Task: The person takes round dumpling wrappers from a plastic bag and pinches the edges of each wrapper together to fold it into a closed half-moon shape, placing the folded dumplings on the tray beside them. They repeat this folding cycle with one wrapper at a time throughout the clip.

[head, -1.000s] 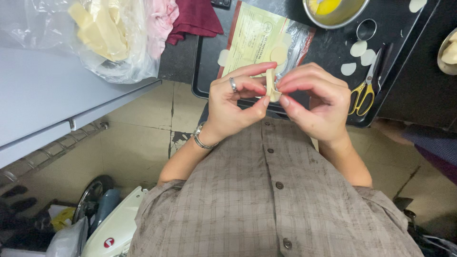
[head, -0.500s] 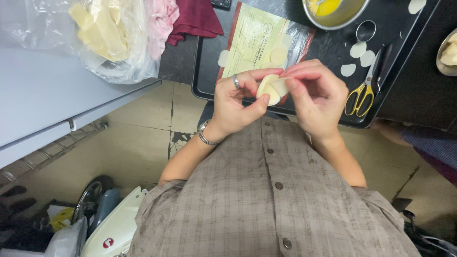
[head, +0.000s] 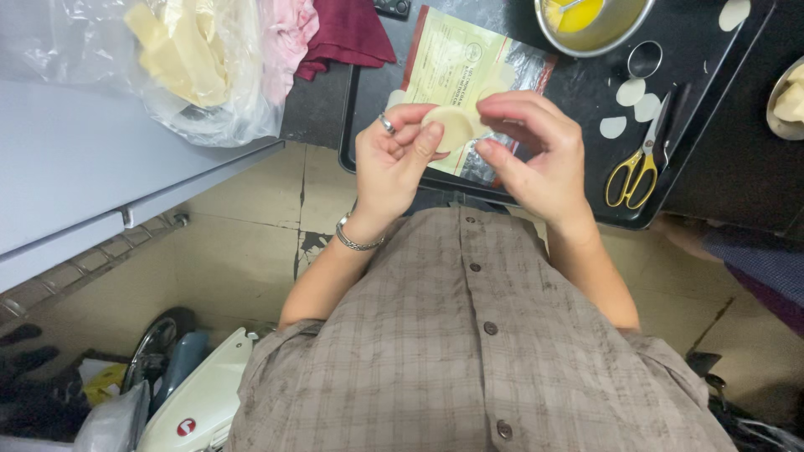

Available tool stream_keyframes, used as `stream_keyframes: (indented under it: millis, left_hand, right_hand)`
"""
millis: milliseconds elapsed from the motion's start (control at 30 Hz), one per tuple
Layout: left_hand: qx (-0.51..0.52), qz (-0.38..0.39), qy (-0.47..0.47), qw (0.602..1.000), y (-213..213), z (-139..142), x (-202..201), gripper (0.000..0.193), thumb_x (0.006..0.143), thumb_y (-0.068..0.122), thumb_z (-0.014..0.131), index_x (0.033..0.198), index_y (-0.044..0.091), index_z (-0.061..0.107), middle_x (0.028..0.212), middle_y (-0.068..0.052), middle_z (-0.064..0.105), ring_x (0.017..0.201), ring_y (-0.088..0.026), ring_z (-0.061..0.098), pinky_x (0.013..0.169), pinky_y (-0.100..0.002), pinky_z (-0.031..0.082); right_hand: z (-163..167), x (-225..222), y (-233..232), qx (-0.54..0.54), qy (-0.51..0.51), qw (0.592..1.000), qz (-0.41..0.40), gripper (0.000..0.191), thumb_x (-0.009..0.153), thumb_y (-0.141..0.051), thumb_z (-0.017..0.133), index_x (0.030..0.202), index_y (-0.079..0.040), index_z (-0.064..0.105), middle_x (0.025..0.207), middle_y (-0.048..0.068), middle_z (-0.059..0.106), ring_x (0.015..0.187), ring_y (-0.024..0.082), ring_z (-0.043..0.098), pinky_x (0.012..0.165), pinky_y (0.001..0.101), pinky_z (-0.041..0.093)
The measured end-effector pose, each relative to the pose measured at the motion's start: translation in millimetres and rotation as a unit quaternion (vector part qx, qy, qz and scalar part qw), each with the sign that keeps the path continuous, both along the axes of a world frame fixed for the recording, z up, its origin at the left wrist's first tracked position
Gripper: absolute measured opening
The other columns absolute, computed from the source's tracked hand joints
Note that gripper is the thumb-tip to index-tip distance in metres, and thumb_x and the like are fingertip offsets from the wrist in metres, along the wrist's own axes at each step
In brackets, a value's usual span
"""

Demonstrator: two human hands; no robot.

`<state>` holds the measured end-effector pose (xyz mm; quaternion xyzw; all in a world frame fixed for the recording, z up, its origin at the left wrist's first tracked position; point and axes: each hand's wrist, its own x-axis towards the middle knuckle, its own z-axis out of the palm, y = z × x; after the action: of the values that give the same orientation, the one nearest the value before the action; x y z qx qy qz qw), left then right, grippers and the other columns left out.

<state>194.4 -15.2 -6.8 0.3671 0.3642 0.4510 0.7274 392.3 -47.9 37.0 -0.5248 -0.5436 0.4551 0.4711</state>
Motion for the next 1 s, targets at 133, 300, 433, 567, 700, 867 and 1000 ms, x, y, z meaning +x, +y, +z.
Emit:
stream_keyframes:
  millis: [133,300,433,567,700,867,1000]
  left_hand:
    - [0.015,-0.009,0.008,1.0,-4,-1,6,0.027,0.107,0.016,0.064,0.123,-0.005,0.062,0.112,-0.012,0.074,0.103,-0.015,0.073,0.088,-0.028,0.063]
    - [0.051,-0.014,0.052,0.997,-9,-1,11,0.023,0.106,0.012,0.064,0.12,-0.005,0.062,0.11,-0.011,0.074,0.1,-0.013,0.072,0.085,-0.025,0.061]
    - [0.09,-0.048,0.086,0.991,-10,-4,9,0.022,0.102,0.008,0.069,0.119,-0.006,0.065,0.108,-0.01,0.075,0.1,-0.012,0.071,0.088,-0.024,0.059]
    - [0.013,-0.082,-0.007,0.997,-10,-7,6,0.019,0.101,0.005,0.07,0.116,-0.006,0.065,0.107,-0.01,0.074,0.099,-0.013,0.072,0.087,-0.025,0.06]
    - [0.045,-0.045,-0.062,0.996,-9,-1,6,0.02,0.103,0.004,0.07,0.12,-0.004,0.064,0.117,-0.012,0.071,0.11,-0.016,0.07,0.098,-0.029,0.06]
    - [0.19,-0.08,-0.017,0.978,-9,21,1,0.019,0.096,-0.008,0.071,0.11,0.005,0.069,0.121,-0.012,0.068,0.111,-0.02,0.069,0.098,-0.03,0.059]
    - [0.298,-0.088,0.055,0.949,-4,36,-5,0.03,0.088,-0.019,0.065,0.101,0.007,0.073,0.118,-0.01,0.068,0.124,-0.03,0.066,0.11,-0.037,0.057]
  right_hand:
    - [-5,-11,-1,-0.006,0.082,0.996,-0.027,0.024,0.093,0.004,0.078,0.114,0.005,0.066,0.118,0.01,0.063,0.112,0.017,0.065,0.099,0.0291,0.059]
    - [-20,-9,-4,-0.024,0.11,0.992,-0.053,0.007,0.103,0.004,0.07,0.109,0.005,0.066,0.112,0.009,0.064,0.102,0.012,0.062,0.09,0.0236,0.053]
    - [-29,-4,-9,-0.014,0.102,0.994,-0.021,0.009,0.1,0.0,0.07,0.105,0.007,0.066,0.11,0.01,0.065,0.102,0.014,0.062,0.093,0.026,0.052]
    - [-26,6,-9,-0.053,0.186,0.981,-0.01,0.014,0.108,-0.002,0.068,0.097,0.006,0.067,0.1,0.011,0.068,0.088,0.013,0.061,0.085,0.0238,0.051]
    - [-9,8,-13,0.023,0.086,0.996,0.001,0.017,0.097,-0.004,0.076,0.108,0.005,0.067,0.11,0.012,0.066,0.099,0.016,0.064,0.088,0.0252,0.054]
    - [11,-4,-16,0.098,0.034,0.995,0.011,0.03,0.087,0.0,0.083,0.112,0.004,0.067,0.115,0.013,0.064,0.106,0.021,0.066,0.091,0.0284,0.058]
    - [17,1,-15,0.167,-0.029,0.985,0.02,0.022,0.082,0.009,0.08,0.1,0.002,0.071,0.11,0.014,0.067,0.098,0.024,0.07,0.086,0.0305,0.057]
